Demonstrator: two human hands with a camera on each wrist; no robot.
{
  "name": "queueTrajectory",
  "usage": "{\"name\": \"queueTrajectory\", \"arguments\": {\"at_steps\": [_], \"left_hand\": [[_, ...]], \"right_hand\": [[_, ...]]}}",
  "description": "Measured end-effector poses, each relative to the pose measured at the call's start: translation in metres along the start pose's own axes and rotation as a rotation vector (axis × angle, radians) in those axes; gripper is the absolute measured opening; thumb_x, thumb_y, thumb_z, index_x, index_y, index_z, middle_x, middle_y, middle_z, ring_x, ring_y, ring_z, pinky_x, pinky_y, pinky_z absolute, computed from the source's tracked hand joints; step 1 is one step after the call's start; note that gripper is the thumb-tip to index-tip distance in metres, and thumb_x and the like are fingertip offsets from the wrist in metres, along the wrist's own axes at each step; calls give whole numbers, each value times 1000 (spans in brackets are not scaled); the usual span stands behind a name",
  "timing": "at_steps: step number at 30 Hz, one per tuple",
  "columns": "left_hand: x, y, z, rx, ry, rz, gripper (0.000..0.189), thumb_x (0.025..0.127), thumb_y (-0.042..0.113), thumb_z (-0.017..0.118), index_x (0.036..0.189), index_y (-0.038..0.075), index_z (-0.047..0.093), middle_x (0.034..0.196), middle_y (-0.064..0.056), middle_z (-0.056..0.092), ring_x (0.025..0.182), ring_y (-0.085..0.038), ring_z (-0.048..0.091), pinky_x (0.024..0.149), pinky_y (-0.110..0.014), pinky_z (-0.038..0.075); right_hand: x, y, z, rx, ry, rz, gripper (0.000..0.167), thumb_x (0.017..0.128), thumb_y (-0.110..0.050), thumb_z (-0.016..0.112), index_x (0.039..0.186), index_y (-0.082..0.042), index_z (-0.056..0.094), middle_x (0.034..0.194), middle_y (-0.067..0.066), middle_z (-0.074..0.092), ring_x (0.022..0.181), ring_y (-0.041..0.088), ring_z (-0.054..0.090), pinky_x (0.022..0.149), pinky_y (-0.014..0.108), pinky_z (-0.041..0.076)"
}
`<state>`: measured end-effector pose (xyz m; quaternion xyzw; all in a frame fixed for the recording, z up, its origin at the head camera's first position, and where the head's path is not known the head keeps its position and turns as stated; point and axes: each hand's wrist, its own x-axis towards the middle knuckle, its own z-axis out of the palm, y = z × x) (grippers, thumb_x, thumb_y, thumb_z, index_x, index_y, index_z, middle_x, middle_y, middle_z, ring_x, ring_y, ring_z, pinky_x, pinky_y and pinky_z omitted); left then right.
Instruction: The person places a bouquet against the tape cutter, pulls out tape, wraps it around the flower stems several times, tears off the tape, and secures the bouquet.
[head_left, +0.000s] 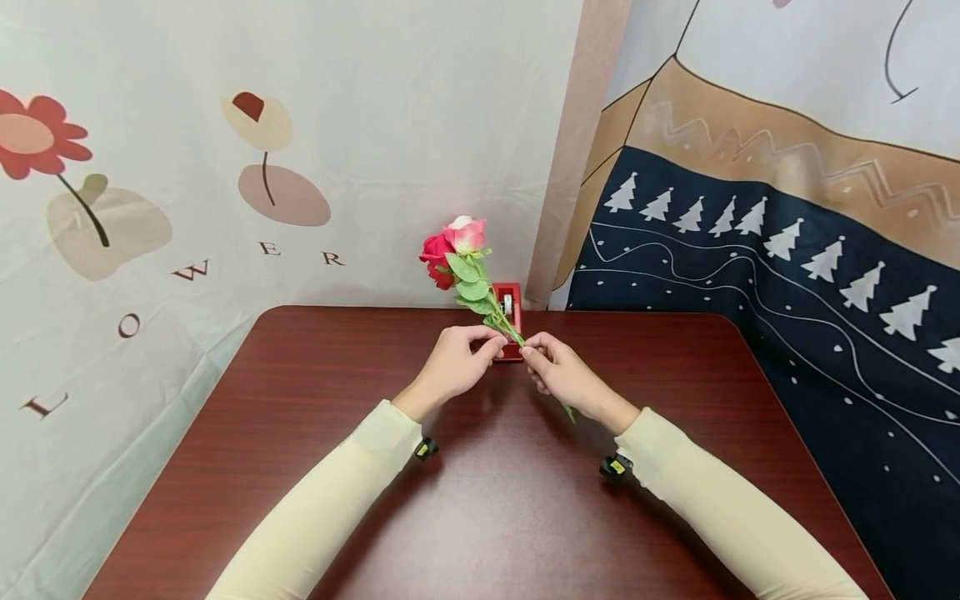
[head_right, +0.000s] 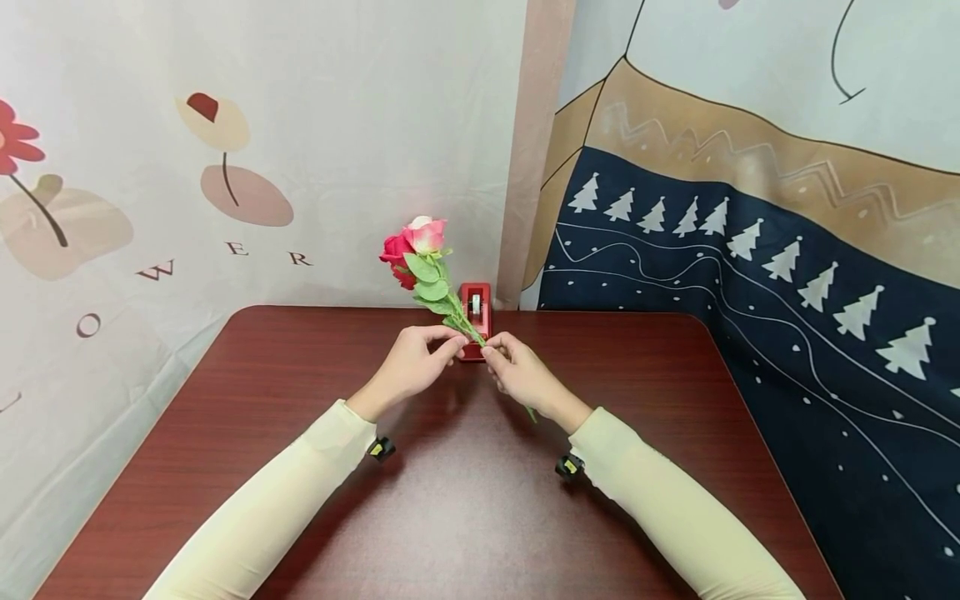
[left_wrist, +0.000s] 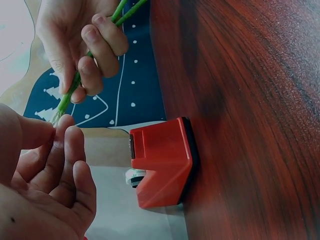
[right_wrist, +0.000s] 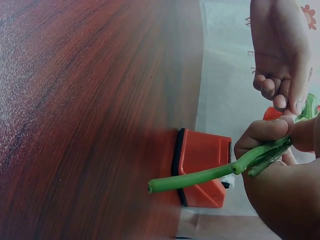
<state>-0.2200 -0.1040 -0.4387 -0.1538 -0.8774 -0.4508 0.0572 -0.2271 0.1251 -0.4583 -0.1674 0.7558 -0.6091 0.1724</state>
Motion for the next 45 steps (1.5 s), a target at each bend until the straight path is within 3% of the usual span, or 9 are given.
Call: {"name": "queueTrajectory", "arguments": {"at_steps": [7,13,18,22,25,32,41,45], "left_hand": [[0,0,0,3,-5,7,23,108,27,70,111,9,85,84,2,78,74,-13,66,70,-29,53],[-1,1,0,0,-1,-1,18,108,26,70,106,16,86,84,-1,80,73,-11,68,69,-28,53],[-1,0,-1,-28,-10,-12,18,108,24,70,110,15,86,92,-11,84,74,-11,70,70,-27,54],[-2,0,-1,-36,-13,-20,20,108,25,69,111,14,85,94,-13,85,74,-11,72,70,-28,55],[-2,0,-2,-34,-12,-22,20,108,25,69,111,14,86,94,-12,85,75,-12,73,71,-30,56],[-2,0,-3,-19,-9,-13,20,108,26,70,111,15,86,92,-10,85,75,-11,72,71,-28,55],[-2,-1,-2,-16,0,0,20,107,26,72,113,13,86,86,2,83,74,-10,73,73,-29,56],[-1,-1,-2,-15,5,2,21,108,26,71,113,12,86,87,-1,84,75,-11,73,75,-30,57]], "right_hand": [[0,1,1,6,-8,-9,29,118,-17,51,130,9,48,91,11,57,63,12,49,58,24,44],[0,2,2,-30,24,-19,19,117,-17,54,125,0,55,96,19,59,64,15,48,59,25,43],[0,2,3,-71,46,-50,15,116,-17,56,123,-4,57,94,15,58,67,16,49,61,26,44],[-1,1,4,-70,45,-57,13,116,-16,57,123,-6,57,99,23,56,66,15,47,61,25,41],[-2,1,4,-72,41,-54,15,116,-18,56,125,-6,58,102,27,55,66,15,47,61,25,41],[-2,0,2,-46,36,-37,23,119,-24,50,126,-4,58,93,8,57,69,17,49,64,26,43],[-1,0,1,-89,31,-61,25,118,-18,53,132,2,56,99,21,59,73,21,54,67,29,50],[-1,-1,2,-88,33,-70,24,117,-17,54,132,3,56,100,26,58,74,21,56,69,34,54]]}}
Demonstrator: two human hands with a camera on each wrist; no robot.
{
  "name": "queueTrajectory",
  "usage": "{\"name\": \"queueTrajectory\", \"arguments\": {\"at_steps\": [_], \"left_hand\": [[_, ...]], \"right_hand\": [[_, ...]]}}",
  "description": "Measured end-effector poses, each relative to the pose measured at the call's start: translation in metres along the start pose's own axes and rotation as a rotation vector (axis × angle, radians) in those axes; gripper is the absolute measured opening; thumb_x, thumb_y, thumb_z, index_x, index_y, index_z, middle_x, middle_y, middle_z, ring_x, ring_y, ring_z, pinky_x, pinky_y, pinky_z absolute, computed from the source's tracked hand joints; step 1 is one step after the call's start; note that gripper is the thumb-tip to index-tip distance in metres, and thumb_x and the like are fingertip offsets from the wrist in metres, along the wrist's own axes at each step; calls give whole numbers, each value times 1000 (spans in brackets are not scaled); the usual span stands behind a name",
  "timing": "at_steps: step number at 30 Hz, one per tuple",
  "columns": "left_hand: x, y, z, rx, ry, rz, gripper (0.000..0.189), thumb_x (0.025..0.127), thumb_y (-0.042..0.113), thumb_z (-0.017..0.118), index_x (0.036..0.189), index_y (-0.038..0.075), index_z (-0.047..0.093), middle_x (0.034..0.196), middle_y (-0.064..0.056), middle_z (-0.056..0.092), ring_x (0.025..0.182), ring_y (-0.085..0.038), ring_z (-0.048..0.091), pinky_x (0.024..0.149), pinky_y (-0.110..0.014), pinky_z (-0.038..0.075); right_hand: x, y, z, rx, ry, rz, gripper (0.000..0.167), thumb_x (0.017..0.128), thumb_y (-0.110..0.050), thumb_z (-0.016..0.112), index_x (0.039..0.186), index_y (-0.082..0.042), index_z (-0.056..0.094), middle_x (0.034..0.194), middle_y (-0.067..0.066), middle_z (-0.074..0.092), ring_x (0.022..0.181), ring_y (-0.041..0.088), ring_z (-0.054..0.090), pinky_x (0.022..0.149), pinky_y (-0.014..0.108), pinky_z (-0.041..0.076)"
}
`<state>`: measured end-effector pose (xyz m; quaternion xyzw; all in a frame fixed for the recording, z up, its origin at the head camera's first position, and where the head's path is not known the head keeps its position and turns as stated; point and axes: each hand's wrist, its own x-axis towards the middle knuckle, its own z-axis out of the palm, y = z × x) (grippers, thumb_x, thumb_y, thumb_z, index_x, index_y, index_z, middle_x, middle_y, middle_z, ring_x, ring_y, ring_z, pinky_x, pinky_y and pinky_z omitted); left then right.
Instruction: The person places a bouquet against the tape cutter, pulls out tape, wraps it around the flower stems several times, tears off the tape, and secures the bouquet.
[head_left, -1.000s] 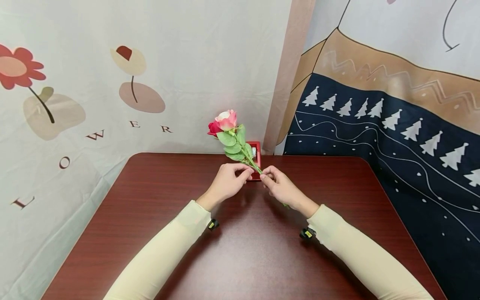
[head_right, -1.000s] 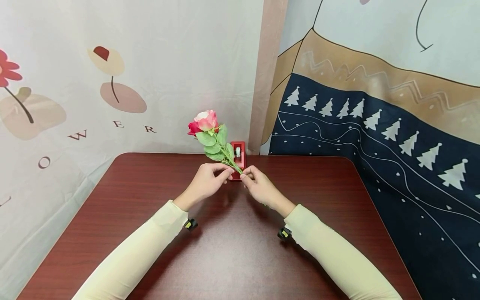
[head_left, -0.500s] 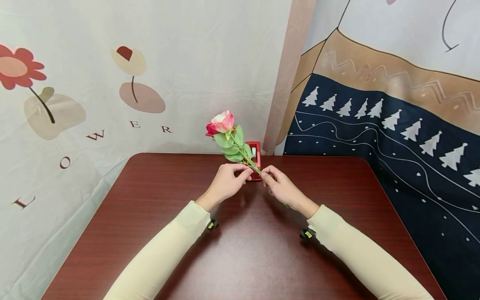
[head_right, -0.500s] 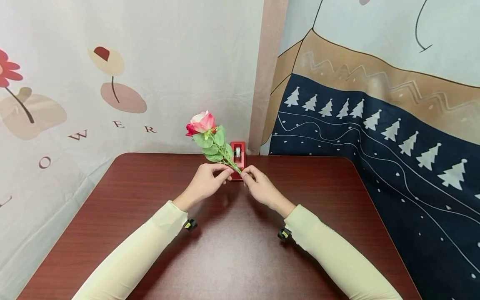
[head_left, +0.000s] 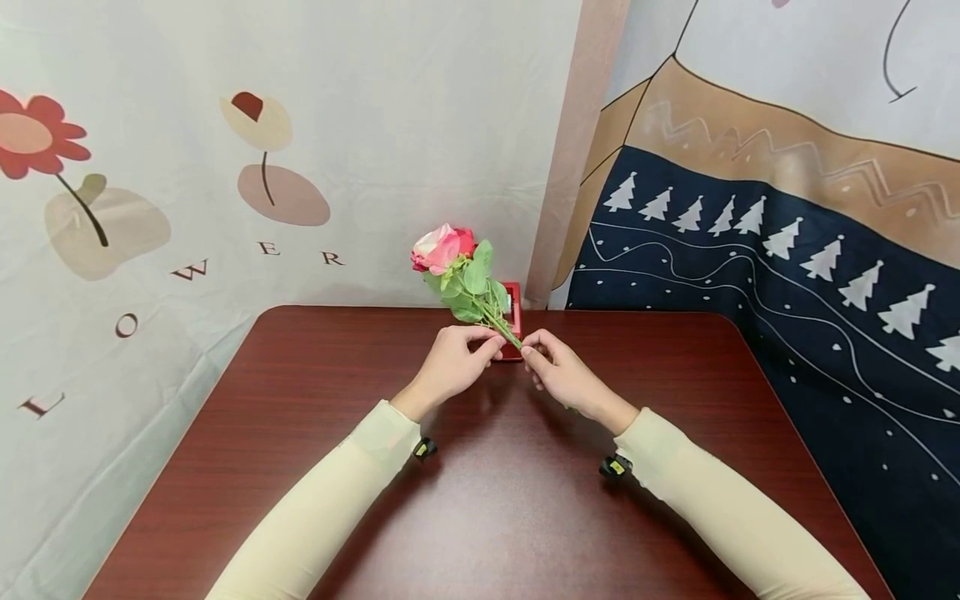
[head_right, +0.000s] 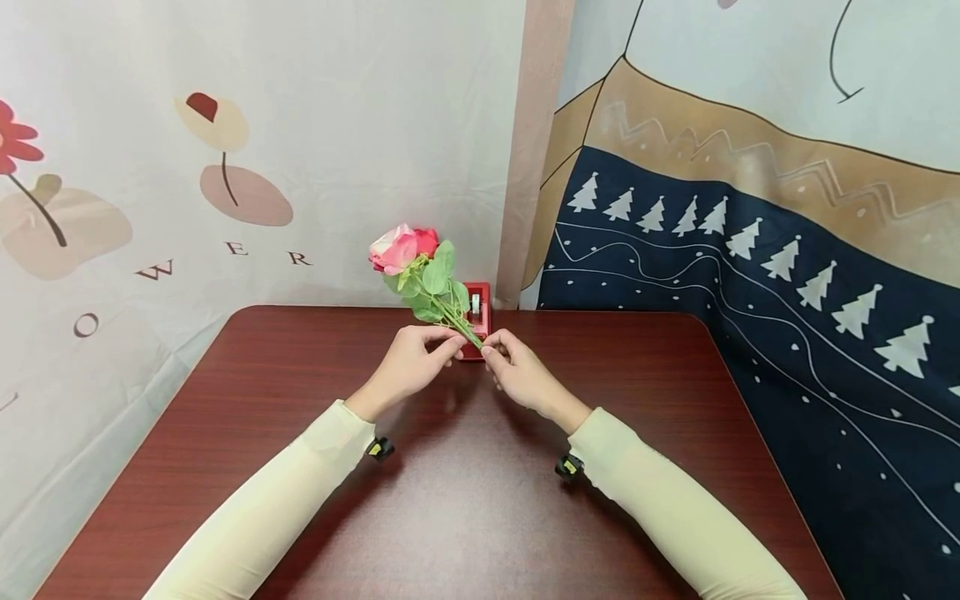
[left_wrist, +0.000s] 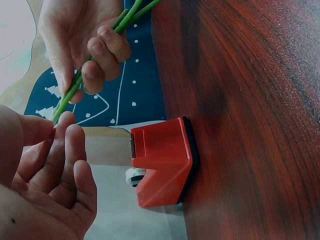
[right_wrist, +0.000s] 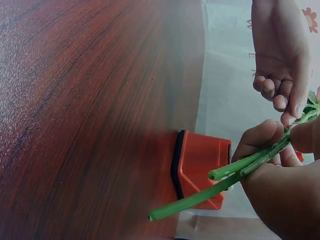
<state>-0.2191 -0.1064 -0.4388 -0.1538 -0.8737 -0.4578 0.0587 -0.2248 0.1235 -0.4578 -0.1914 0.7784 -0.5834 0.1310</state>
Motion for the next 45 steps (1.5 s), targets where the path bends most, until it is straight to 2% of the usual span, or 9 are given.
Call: {"name": "queueTrajectory", "arguments": {"at_steps": [3,6,8,12,22,25,33,39,45], "left_hand": [[1,0,0,-1,4,2,22,108,25,71,113,10,86,89,-6,85,76,-12,73,76,-30,57],[2,0,1,14,10,6,21,107,24,71,112,11,86,89,-6,85,77,-10,73,76,-29,56],[3,0,1,23,12,5,20,107,24,71,109,13,87,89,-7,85,76,-8,72,75,-28,56],[4,0,1,29,11,3,19,107,26,71,108,15,86,90,-10,85,74,-7,71,75,-27,54],[4,-2,1,32,6,-9,19,107,30,72,107,17,86,88,-10,84,77,-21,73,70,-28,52],[4,-3,2,29,9,-10,18,107,30,73,107,17,87,88,-12,84,75,-20,72,69,-27,51],[3,-3,4,25,27,-11,19,106,27,75,106,13,88,83,-4,84,71,-9,73,68,-27,53],[4,-3,5,15,14,-24,19,105,28,75,108,14,88,85,-5,85,75,-17,78,72,-29,55],[3,-2,5,4,20,-50,21,104,32,77,106,16,90,80,4,83,77,-23,80,69,-30,54]], "right_hand": [[0,0,1,6,8,-9,24,117,-14,54,131,4,55,101,29,58,75,21,57,69,36,56],[1,1,2,9,14,-16,23,116,-13,54,129,6,54,98,24,59,74,20,57,68,36,57],[1,2,2,9,19,-18,19,116,-12,54,127,3,55,96,21,60,74,20,58,68,37,57],[2,2,3,17,24,-21,12,116,-13,55,123,-3,57,99,25,59,75,20,59,70,38,59],[1,2,6,28,21,-35,11,114,-11,58,121,-1,56,96,20,58,75,20,59,70,35,59],[0,2,6,26,22,-34,10,114,-10,58,121,-2,56,99,23,59,74,19,60,71,37,60],[-1,6,8,11,34,-30,7,114,-11,58,120,-7,57,110,34,59,74,20,62,74,41,60],[-2,7,9,0,44,-48,7,114,-11,59,119,-7,57,105,32,60,73,21,62,71,37,58],[-3,9,9,-2,48,-55,7,114,-11,60,119,-7,57,99,21,61,73,21,62,71,39,59]]}}
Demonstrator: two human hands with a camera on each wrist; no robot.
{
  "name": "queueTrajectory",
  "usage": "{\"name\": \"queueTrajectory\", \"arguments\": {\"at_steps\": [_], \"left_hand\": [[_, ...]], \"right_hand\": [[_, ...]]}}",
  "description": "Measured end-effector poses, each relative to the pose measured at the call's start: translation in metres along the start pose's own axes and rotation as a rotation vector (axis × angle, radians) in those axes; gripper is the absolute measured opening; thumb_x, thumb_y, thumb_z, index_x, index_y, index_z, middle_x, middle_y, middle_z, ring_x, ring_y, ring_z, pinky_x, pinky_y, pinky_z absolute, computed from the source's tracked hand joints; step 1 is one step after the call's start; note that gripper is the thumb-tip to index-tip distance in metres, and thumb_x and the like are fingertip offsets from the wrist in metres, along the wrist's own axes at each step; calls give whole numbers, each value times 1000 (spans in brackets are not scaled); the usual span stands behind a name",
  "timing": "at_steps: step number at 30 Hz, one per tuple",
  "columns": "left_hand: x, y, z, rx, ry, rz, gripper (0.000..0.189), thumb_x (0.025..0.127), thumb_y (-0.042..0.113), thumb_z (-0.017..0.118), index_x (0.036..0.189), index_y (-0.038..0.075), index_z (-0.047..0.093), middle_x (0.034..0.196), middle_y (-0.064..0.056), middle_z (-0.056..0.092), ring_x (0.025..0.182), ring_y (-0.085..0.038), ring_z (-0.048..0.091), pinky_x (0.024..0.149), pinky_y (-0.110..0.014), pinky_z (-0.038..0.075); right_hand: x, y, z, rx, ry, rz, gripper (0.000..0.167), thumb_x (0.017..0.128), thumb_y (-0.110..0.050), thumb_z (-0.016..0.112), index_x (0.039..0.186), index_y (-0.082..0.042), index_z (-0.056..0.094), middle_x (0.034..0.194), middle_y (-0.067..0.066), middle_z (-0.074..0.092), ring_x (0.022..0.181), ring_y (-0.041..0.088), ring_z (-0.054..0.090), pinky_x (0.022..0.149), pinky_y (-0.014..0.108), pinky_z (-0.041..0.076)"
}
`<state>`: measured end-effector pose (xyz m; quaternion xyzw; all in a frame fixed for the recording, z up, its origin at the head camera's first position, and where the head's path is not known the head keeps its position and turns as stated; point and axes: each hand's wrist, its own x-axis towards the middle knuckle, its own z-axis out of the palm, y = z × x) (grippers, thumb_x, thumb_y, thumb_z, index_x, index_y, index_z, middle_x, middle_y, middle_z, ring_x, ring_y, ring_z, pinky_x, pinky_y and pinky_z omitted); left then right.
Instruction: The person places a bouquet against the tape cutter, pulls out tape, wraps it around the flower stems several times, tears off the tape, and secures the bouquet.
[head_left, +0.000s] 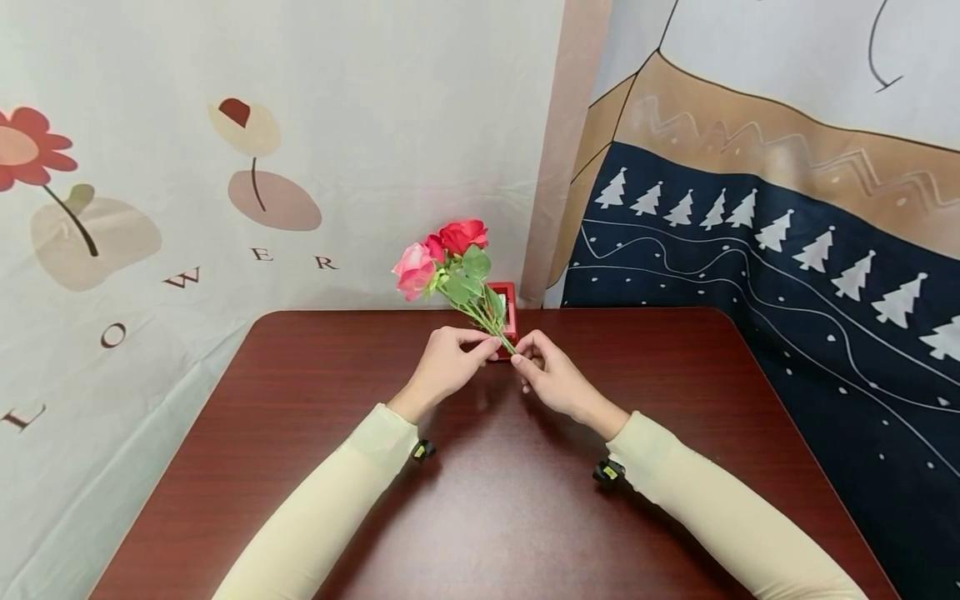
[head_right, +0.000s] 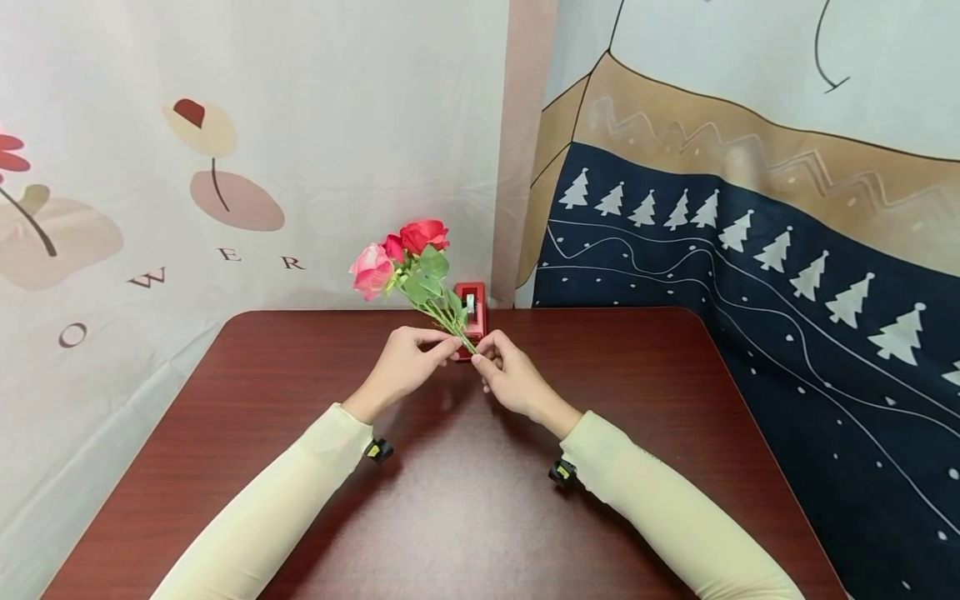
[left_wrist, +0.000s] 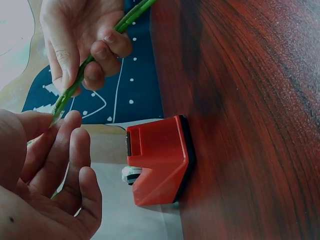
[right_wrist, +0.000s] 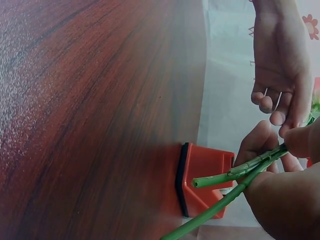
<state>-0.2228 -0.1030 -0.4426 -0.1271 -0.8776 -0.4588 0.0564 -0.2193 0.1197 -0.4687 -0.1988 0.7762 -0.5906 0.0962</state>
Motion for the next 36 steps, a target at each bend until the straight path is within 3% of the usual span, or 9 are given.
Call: {"name": "queueTrajectory", "arguments": {"at_steps": [6,10,14,19,23,28,36], "left_hand": [[1,1,1,19,3,9,20,104,39,76,101,22,88,78,0,81,72,-20,73,66,-29,52],[0,0,3,31,22,2,25,104,41,76,93,19,84,72,-1,75,67,-19,66,64,-28,50],[-1,-1,2,12,22,-14,28,103,38,76,90,14,82,76,-12,77,65,-17,64,62,-28,48],[-1,-2,-2,-11,-5,-17,25,104,34,73,90,14,81,83,-16,81,68,-14,67,63,-30,48],[0,-5,-9,-4,6,-16,23,103,32,73,89,15,81,80,-12,80,70,-14,70,63,-29,49],[-2,-11,-27,12,24,-28,22,102,31,73,89,14,81,80,-11,79,70,-15,67,63,-28,49],[-15,-34,-78,85,29,-101,21,103,30,74,90,15,81,77,-6,75,67,-12,63,61,-27,47]], "right_hand": [[-1,-3,3,11,3,-1,7,114,-11,59,119,-8,56,98,16,61,72,20,62,71,41,60],[-3,-5,6,19,3,6,7,114,-10,59,120,-7,56,98,10,60,72,18,62,72,42,61],[-4,-7,8,18,-25,16,10,114,-9,59,122,-7,55,100,13,61,74,21,64,76,50,63],[-5,-9,6,27,-86,26,16,111,-7,63,127,-6,58,110,24,69,91,40,75,82,46,66],[-4,-10,2,18,-110,25,22,111,-10,64,132,-3,61,118,24,74,104,41,78,89,38,67],[-3,-8,-9,-5,-105,30,25,113,-11,60,133,3,63,128,29,74,110,41,79,92,42,68],[-5,-6,-35,-44,-59,83,21,113,-13,61,131,-4,67,132,30,72,116,48,75,90,37,67]]}}
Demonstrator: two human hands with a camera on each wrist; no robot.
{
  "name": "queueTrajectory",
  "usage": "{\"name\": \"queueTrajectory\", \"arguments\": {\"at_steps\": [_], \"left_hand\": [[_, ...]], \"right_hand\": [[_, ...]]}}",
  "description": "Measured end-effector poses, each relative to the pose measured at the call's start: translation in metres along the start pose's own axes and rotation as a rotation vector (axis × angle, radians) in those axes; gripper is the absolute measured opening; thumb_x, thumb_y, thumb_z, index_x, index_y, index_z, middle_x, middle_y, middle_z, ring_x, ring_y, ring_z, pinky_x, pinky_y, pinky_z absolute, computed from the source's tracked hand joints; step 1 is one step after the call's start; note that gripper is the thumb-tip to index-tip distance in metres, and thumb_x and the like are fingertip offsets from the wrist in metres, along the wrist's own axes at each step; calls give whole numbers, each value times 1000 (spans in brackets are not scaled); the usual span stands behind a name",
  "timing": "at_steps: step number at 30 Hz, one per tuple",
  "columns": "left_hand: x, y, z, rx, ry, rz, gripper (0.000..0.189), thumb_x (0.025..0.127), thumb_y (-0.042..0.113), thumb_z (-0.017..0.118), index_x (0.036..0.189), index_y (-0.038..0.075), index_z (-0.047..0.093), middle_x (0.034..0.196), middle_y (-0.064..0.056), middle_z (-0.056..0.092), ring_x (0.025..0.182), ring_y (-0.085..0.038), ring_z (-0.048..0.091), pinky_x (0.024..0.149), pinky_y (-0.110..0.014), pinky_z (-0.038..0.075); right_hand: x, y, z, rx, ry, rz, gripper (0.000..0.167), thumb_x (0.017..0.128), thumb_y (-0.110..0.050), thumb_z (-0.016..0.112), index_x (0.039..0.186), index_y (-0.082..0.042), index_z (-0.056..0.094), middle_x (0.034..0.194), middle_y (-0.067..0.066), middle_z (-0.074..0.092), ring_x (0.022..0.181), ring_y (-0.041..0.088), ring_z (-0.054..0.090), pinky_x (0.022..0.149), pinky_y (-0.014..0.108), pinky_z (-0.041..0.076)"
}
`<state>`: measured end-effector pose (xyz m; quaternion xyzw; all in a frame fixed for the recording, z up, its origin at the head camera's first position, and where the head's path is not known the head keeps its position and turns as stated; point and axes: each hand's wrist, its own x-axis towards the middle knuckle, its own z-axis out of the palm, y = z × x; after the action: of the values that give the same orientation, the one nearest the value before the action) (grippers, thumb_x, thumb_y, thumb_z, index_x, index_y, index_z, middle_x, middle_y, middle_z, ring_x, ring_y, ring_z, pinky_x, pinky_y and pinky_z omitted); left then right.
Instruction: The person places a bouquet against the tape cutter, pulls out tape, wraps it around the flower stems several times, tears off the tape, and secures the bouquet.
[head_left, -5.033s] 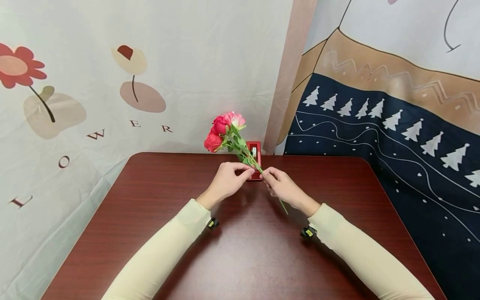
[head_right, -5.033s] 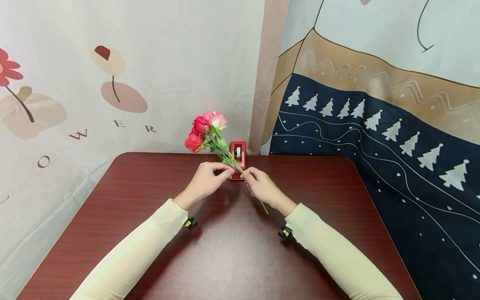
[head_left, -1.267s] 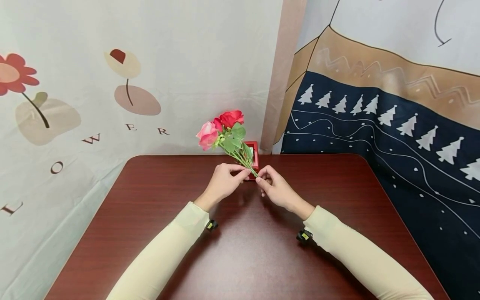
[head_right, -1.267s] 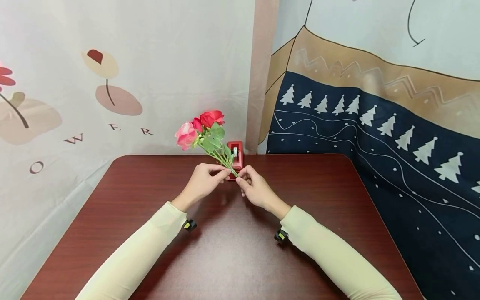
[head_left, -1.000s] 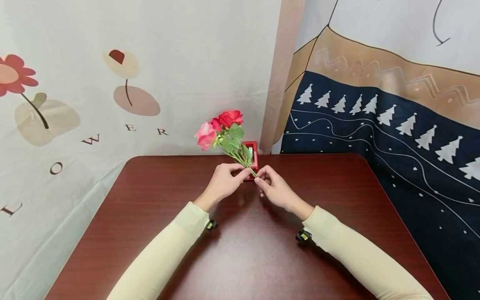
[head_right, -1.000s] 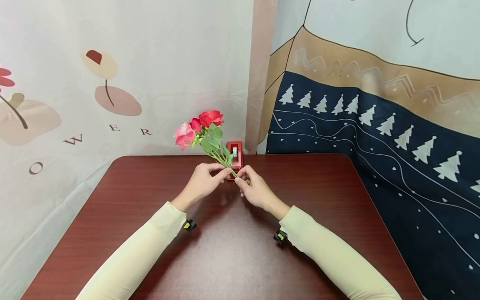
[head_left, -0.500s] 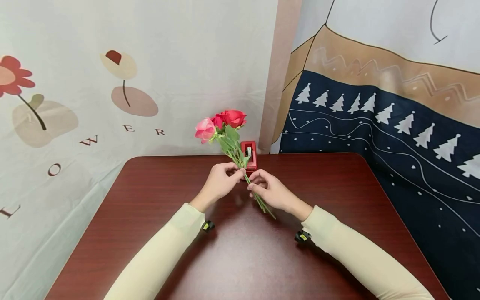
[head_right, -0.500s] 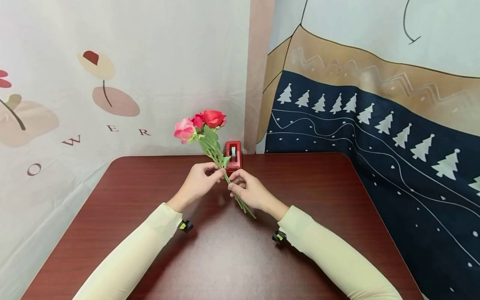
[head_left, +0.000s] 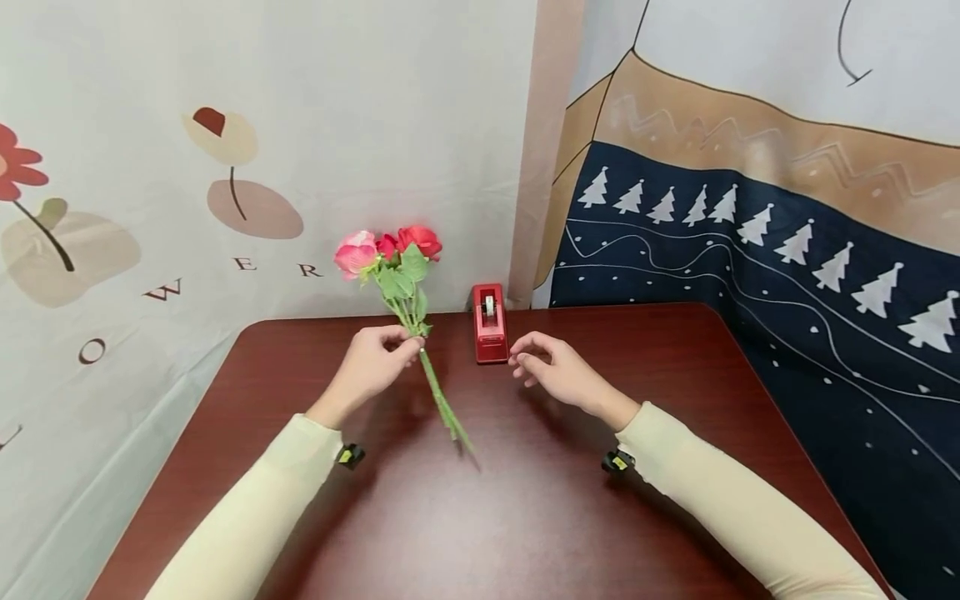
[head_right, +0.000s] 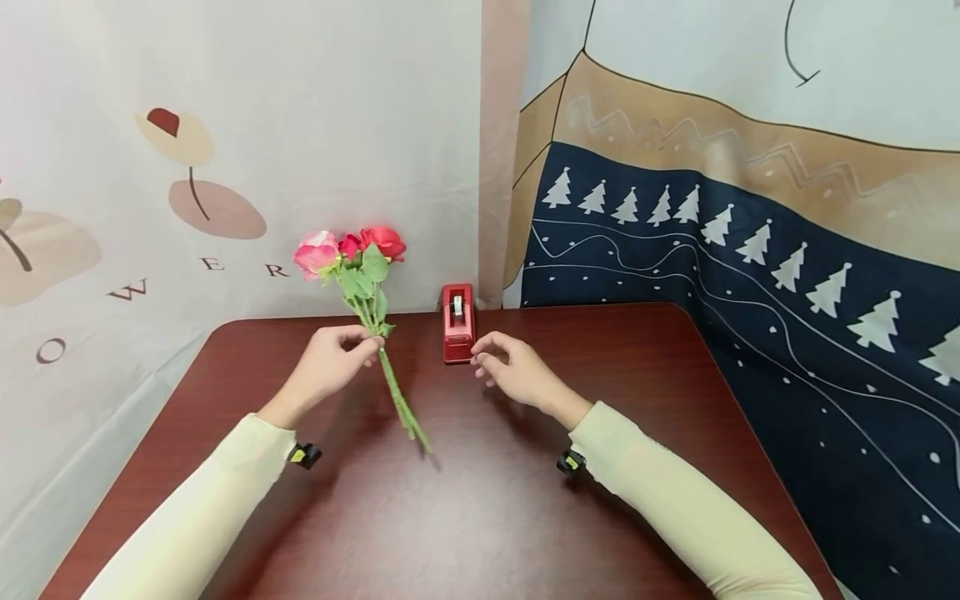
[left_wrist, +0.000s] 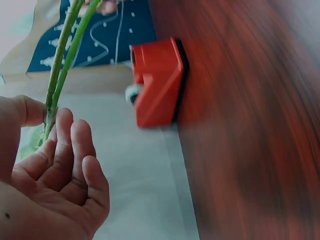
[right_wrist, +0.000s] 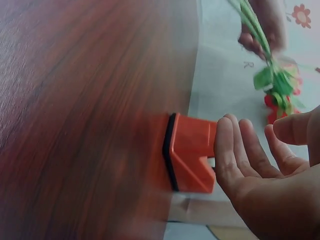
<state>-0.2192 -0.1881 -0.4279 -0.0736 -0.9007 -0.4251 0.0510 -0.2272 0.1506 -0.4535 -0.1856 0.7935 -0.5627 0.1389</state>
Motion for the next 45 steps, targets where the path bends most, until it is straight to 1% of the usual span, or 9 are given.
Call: {"name": "queueTrajectory", "arguments": {"at_steps": [6,11,15,20,25,33,37,42,45], "left_hand": [[-10,-27,-35,101,-70,-65,22,103,30,71,91,14,78,77,-8,74,66,-11,62,61,-29,49],[-18,-44,-51,182,-127,-78,21,102,28,71,88,15,79,76,-9,74,68,-13,62,61,-30,49],[-25,-59,-53,233,-171,-99,21,101,27,72,83,16,79,74,-8,75,69,-14,63,62,-29,48],[-27,-70,-49,268,-240,-139,27,100,28,72,77,16,75,66,2,69,68,-14,64,64,-30,47],[-21,-76,-46,275,-281,-191,28,102,31,70,82,12,76,73,-3,74,73,-15,70,68,-32,51],[-24,-71,-44,363,-326,-209,27,104,31,69,87,13,78,82,-4,77,69,-15,55,66,-33,42],[-24,-65,-47,435,-328,-197,29,106,34,67,93,12,81,82,-3,76,75,-19,58,75,-36,45],[-23,-57,-54,500,-239,-153,40,109,36,62,119,3,82,108,-15,83,95,-31,74,89,-52,58],[-22,-47,-56,509,-160,-120,43,109,36,60,125,1,80,105,-17,81,90,-32,73,85,-52,57]], "right_hand": [[0,7,-9,2,23,52,19,113,-15,62,131,-10,67,131,25,74,113,39,77,90,35,67],[0,12,-12,-2,33,59,19,113,-14,62,130,-9,67,132,27,73,111,36,78,90,37,66],[1,13,-11,4,33,54,19,113,-14,62,130,-9,67,132,28,73,109,33,78,90,36,66],[2,13,-11,-4,30,58,22,113,-14,62,132,-6,67,132,28,73,108,30,78,89,33,66],[0,10,-11,7,28,58,25,113,-13,61,134,0,66,131,29,73,110,36,77,90,36,66],[-1,11,-9,-27,-23,89,26,113,-16,62,135,-2,68,123,15,78,105,30,78,90,35,66],[-1,13,-11,-33,-47,88,26,113,-17,63,132,-1,69,119,15,78,99,25,78,87,35,66],[-3,13,-14,-43,-94,77,26,113,-17,63,128,2,70,114,21,78,94,27,79,83,34,67],[-5,10,-15,-70,-121,69,26,113,-19,63,127,2,71,110,20,79,91,27,80,80,34,66]]}}
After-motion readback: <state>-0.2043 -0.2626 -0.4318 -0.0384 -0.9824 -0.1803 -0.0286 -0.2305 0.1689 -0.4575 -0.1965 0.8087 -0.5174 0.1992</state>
